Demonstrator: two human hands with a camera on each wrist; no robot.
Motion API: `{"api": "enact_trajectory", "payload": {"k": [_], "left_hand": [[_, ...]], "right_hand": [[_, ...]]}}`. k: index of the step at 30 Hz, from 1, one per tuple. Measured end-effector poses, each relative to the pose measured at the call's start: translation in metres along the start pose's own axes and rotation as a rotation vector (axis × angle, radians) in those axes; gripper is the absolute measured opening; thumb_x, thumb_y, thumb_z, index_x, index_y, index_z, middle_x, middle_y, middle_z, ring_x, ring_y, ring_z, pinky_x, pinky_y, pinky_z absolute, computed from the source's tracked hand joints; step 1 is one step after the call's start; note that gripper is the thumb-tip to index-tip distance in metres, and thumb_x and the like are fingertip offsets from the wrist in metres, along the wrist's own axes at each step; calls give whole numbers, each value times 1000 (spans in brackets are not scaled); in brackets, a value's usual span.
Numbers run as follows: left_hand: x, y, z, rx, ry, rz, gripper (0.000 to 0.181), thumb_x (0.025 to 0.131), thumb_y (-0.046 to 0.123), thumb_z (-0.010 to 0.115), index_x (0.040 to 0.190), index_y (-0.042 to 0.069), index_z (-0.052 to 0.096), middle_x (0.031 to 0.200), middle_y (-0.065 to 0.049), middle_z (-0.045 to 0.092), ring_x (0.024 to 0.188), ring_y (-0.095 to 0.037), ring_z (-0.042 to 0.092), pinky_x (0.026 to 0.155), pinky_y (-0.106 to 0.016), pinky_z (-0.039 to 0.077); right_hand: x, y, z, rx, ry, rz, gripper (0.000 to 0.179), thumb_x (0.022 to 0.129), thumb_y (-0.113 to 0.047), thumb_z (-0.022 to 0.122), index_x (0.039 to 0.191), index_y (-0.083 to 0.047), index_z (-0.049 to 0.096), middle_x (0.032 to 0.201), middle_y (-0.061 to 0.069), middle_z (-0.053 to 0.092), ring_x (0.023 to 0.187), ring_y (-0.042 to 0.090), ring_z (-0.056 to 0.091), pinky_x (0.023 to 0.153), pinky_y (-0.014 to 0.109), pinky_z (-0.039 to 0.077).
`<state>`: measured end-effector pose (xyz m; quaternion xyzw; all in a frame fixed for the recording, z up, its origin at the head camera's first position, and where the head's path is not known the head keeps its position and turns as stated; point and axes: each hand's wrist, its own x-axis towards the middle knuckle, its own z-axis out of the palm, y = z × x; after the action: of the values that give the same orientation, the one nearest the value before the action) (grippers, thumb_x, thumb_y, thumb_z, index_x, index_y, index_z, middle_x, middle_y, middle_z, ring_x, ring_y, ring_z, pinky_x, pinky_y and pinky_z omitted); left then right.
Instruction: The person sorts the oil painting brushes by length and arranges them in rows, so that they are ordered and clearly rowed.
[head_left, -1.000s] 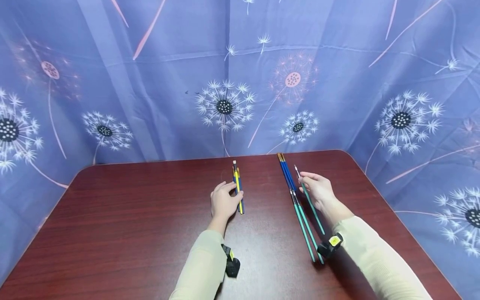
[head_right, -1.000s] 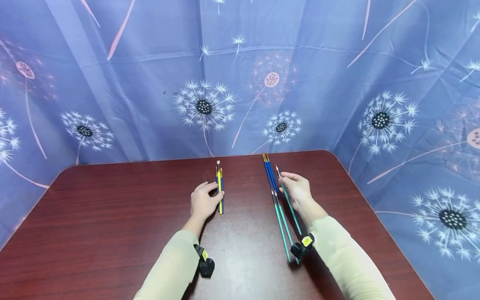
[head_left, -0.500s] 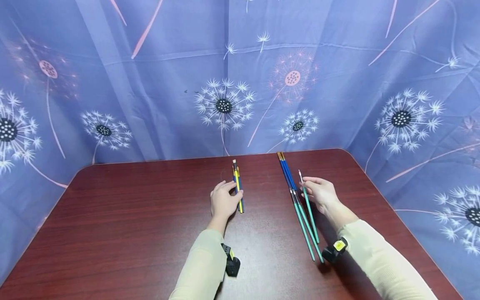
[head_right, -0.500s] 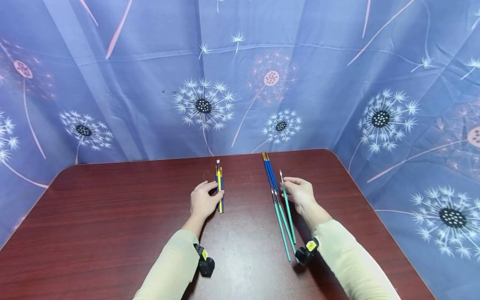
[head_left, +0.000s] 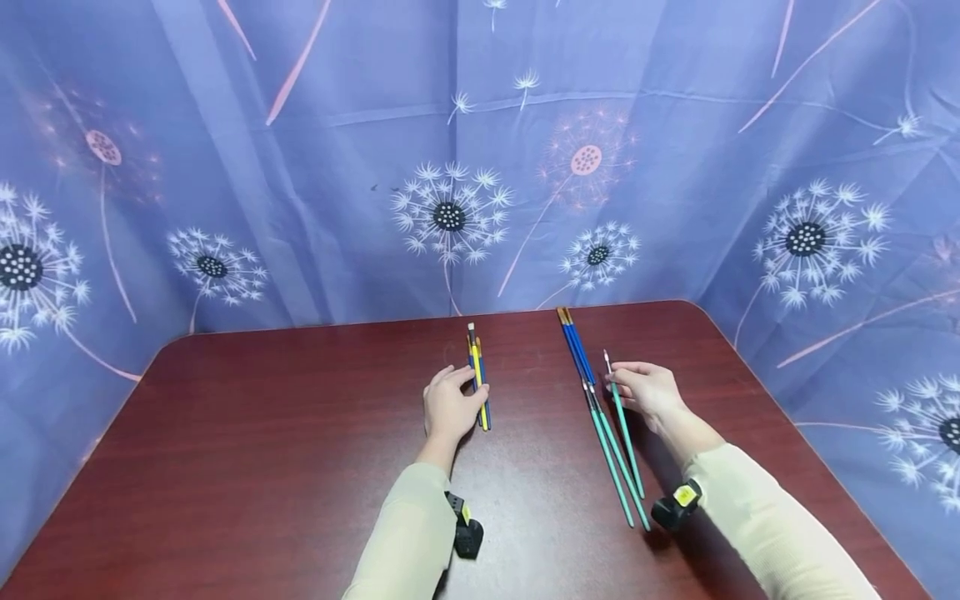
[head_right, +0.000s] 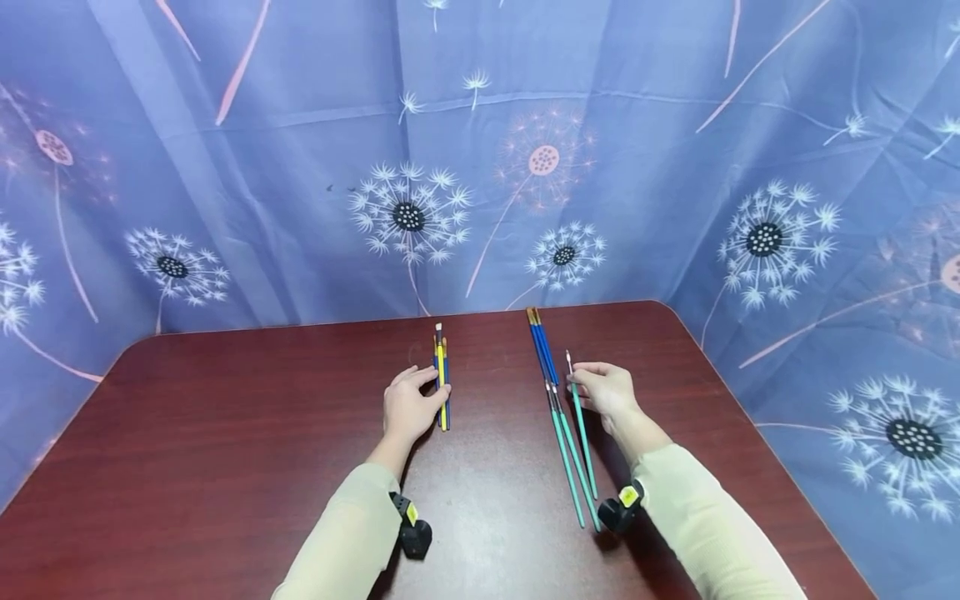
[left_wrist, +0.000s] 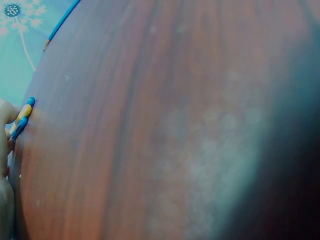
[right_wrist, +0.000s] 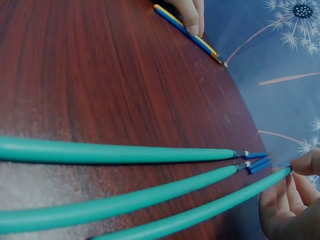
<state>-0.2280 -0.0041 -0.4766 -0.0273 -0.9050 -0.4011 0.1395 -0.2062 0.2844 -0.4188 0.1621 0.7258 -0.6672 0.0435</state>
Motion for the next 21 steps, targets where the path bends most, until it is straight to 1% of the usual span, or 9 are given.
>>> {"api": "enact_trajectory", "payload": {"k": [4,7,10,13,15,21], "left_hand": [[0,0,1,2,-5,-7,35,82,27,72,112,11,71,121,-3,66,128,-24,49,102,-47,36],[1,0,1,1,7,-1,34,81,26,72,111,10,72,120,-3,67,127,-25,50,101,-48,37],[2,1,0,1,15,0,35,81,27,72,111,10,72,120,-3,67,127,-25,50,102,-48,37],[3,2,0,6,5,-8,36,81,28,72,112,10,71,121,-3,67,128,-24,49,103,-48,36],[3,2,0,9,-3,-14,36,81,28,72,113,11,71,122,-2,66,128,-24,49,104,-47,36],[2,0,1,9,4,-7,35,81,28,72,111,11,71,120,-3,67,127,-24,50,103,-48,36]], "right_hand": [[2,2,-2,-34,-18,-11,40,89,-5,51,125,13,46,71,-10,69,62,1,64,57,18,54],[3,3,-4,-58,-30,-8,40,89,-6,52,124,14,47,71,-10,69,60,1,63,57,19,54],[5,4,-4,-83,-32,-4,40,88,-6,53,123,14,48,71,-9,69,60,1,63,57,19,55],[7,5,-5,-121,-29,0,41,87,-7,55,122,13,50,70,-10,68,59,0,62,56,19,54],[7,6,-6,-154,-25,3,40,86,-8,57,120,12,52,69,-11,67,57,-1,60,55,19,54],[6,9,-4,-289,-35,-19,38,84,-8,59,116,12,55,66,-10,64,55,0,57,51,21,52]]}}
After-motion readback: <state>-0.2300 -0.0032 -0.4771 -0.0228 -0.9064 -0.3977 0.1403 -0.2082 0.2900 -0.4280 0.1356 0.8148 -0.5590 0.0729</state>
